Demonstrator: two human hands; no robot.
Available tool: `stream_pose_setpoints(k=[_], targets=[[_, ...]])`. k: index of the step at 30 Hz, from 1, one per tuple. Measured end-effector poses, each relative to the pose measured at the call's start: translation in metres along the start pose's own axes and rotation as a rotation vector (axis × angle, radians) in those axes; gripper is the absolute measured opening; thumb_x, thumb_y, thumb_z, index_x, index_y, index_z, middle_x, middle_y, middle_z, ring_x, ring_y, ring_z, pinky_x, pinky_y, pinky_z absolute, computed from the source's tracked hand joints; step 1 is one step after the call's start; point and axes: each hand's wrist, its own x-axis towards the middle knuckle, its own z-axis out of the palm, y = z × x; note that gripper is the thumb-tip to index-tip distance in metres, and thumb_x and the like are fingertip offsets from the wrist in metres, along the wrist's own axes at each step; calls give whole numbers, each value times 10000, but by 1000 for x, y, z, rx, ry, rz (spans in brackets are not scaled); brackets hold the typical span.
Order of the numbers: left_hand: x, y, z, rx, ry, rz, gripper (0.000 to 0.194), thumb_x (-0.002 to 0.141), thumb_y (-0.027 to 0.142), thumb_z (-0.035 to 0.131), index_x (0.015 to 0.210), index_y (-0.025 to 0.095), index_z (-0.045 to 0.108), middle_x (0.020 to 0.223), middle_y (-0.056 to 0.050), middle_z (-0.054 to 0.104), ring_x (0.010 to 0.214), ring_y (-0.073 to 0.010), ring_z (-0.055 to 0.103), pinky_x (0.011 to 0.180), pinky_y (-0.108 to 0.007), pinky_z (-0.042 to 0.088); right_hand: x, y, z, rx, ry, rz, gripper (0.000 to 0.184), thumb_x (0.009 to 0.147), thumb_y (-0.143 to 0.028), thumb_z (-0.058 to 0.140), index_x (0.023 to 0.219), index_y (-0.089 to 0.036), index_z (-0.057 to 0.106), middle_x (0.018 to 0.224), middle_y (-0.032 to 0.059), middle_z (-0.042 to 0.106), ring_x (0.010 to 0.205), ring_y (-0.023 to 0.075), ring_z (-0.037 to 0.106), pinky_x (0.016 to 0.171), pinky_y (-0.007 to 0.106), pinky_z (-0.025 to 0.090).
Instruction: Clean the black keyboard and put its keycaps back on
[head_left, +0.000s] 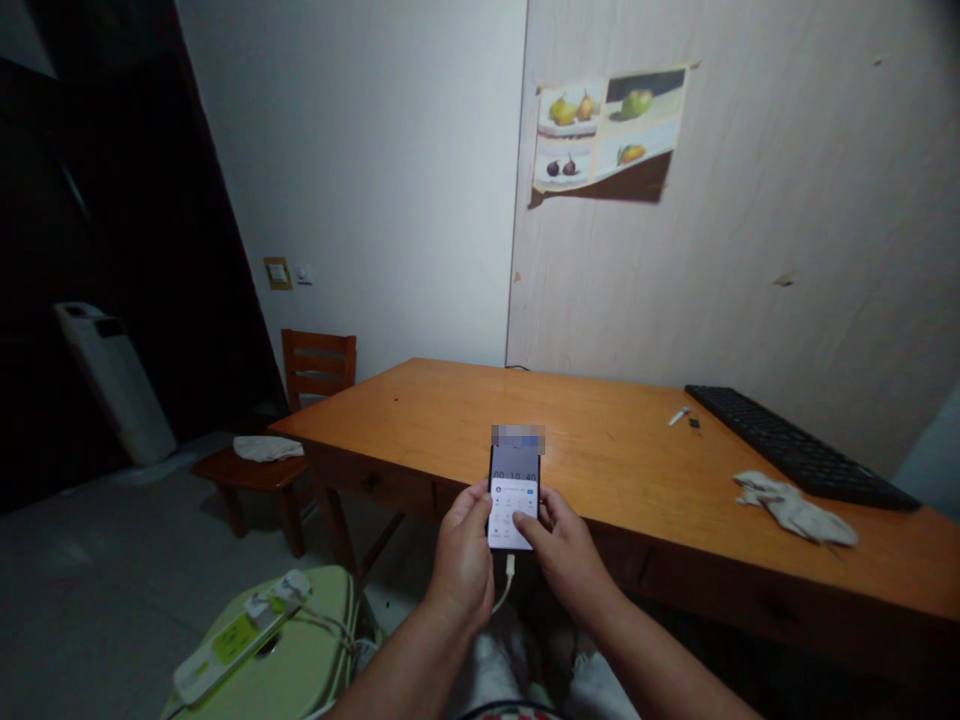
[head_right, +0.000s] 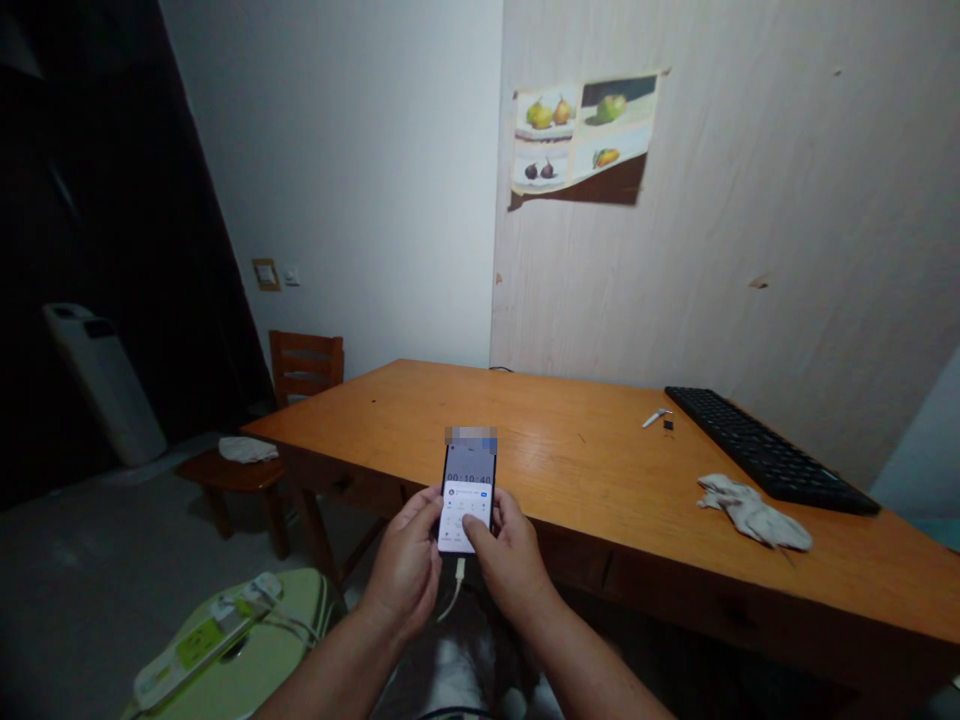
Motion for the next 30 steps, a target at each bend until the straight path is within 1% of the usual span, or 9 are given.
stream_pose_setpoints(k=[5,8,11,17,23,26,30], targets=[[-4,-6,2,-2,-19,29,340,778,358,724,1036,144,668,961,-90,747,894,-230,706,804,-312,516,3,0,3,-96,75,18,390,767,-363,736,1081,-185,590,1021,89,731,941,255,690,842,392,543],[-7,-9,2,7,-30,50,323,822,382,686,1045,149,665,996,-89,742,922,-231,700,821,-312,513,5,1,3,-127,103,31,391,769,-378,732,1072,-184,579,1015,91,729,949,258,690,833,389,544],[-9,-12,3,10,-35,56,318,835,375,675,1062,153,661,1019,-86,738,949,-229,693,844,-309,508,5,-1,4,-138,114,26,378,778,-402,724,1049,-181,582,1008,94,729,955,261,689,833,389,544],[-11,-13,5,11,-44,46,340,808,388,709,1061,165,667,1036,-87,737,970,-233,690,866,-308,502,4,-2,3,-118,142,31,391,734,-412,764,1013,-189,604,993,90,740,943,270,697,816,384,549],[-9,-10,6,-6,-41,24,359,779,409,737,1027,156,679,1005,-99,739,934,-241,698,863,-334,513,5,3,0,-67,103,45,400,740,-404,768,1025,-186,589,1020,97,740,943,269,706,850,403,550],[-8,-8,7,-13,-34,26,339,772,390,739,1008,153,684,1001,-99,740,947,-243,697,870,-338,513,4,3,0,-58,107,44,412,736,-406,770,1033,-188,585,1018,94,742,957,273,706,856,407,550],[-5,-8,5,-10,-25,8,354,749,339,751,1039,149,680,987,-94,747,940,-240,699,859,-335,513,2,2,-2,-41,88,39,411,755,-404,753,1062,-185,590,1047,92,739,969,266,701,865,400,545]])
